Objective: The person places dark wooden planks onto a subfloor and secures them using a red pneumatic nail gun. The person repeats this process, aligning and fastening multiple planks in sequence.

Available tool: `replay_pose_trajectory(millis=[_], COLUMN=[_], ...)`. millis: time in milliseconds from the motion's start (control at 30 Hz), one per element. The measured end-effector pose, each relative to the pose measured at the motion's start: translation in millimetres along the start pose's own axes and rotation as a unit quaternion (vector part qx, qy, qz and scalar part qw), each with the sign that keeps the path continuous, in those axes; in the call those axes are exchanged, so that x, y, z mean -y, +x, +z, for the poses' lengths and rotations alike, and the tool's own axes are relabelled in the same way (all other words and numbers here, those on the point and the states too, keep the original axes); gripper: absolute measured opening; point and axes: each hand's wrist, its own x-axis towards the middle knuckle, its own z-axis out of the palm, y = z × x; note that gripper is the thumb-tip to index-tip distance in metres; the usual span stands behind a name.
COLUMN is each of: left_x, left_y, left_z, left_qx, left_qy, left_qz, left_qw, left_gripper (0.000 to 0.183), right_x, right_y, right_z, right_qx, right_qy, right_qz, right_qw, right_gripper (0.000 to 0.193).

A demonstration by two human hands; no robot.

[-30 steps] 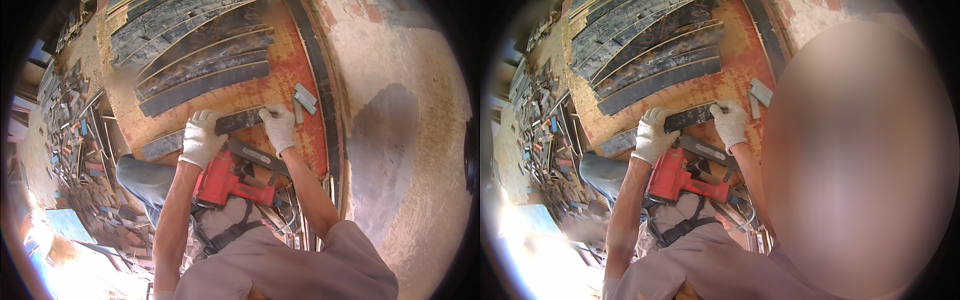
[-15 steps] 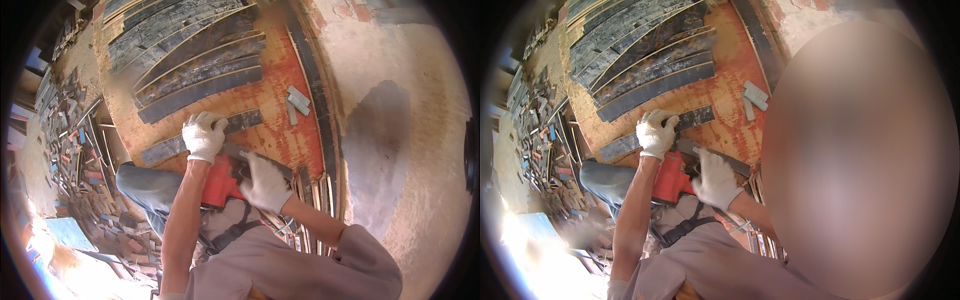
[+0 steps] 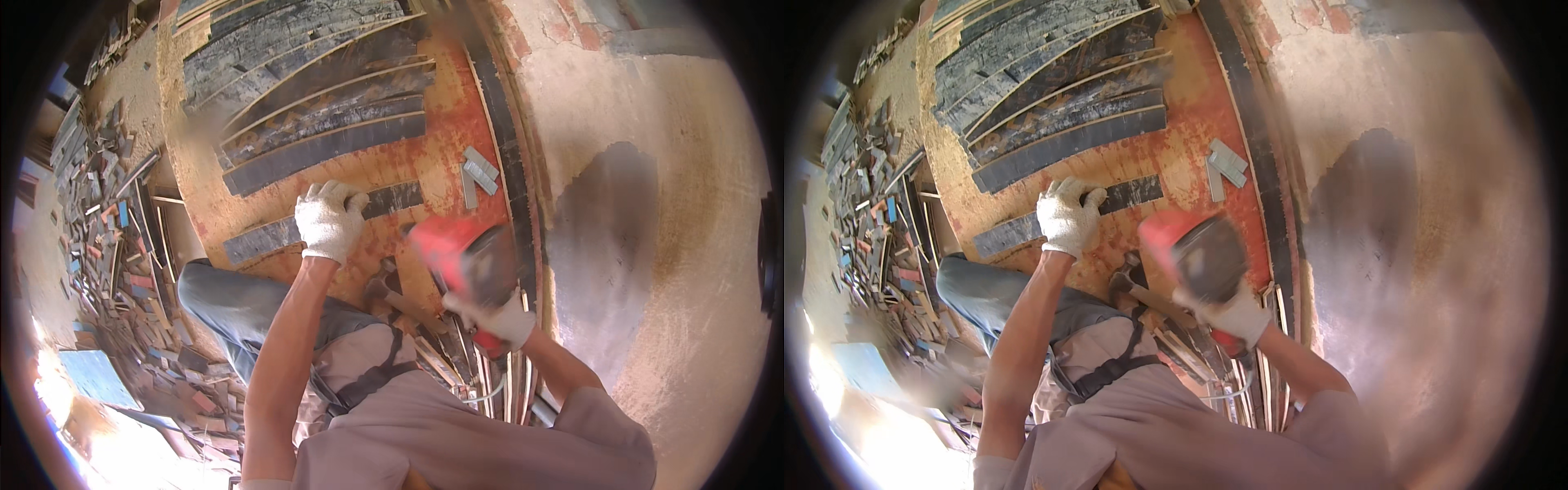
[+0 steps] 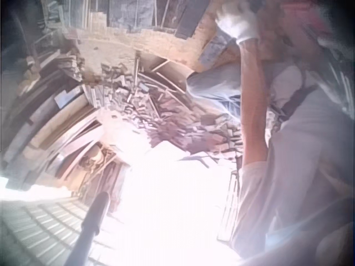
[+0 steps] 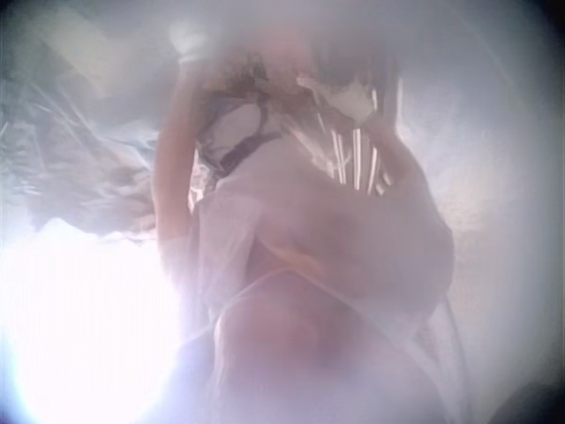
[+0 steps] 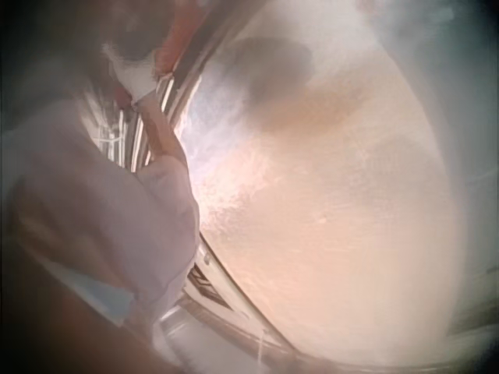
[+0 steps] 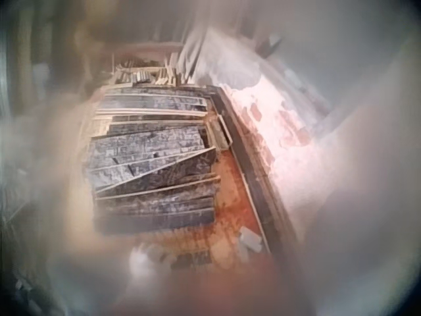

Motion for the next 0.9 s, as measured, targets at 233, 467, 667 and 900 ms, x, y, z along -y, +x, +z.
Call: replay_pose_trajectory(millis=[233,467,667,900], left_x=[-3.4,-2.2,-1.4,-0.9], left_y=[-2.7,-3.3,-3.5,-2.6], left_z=[-1.5,1.2,1.0,-1.1], left_qx=[-0.001,-0.008,-0.003,0.006], left_qy=[0.002,0.003,0.005,0.013], left_qz=[0.005,0.005,0.009,0.005], left_qw=[1.000,1.000,1.000,1.000], left_gripper=[0.009,0.007,0.009,0.010], right_x=[48.4,40.3,68.6,83.5], right_y=[43.2,55.7,54.3,44.7], right_z=[-25.3,-26.9,-19.1,-17.1], right_qx=[0.020,0.059,0.054,0.023], right_qy=[0.070,0.063,0.096,0.108], right_qz=[0.101,0.103,0.139,0.126], right_qw=[0.992,0.991,0.984,0.986], right_gripper=[0.019,0.021,0.049,0.028])
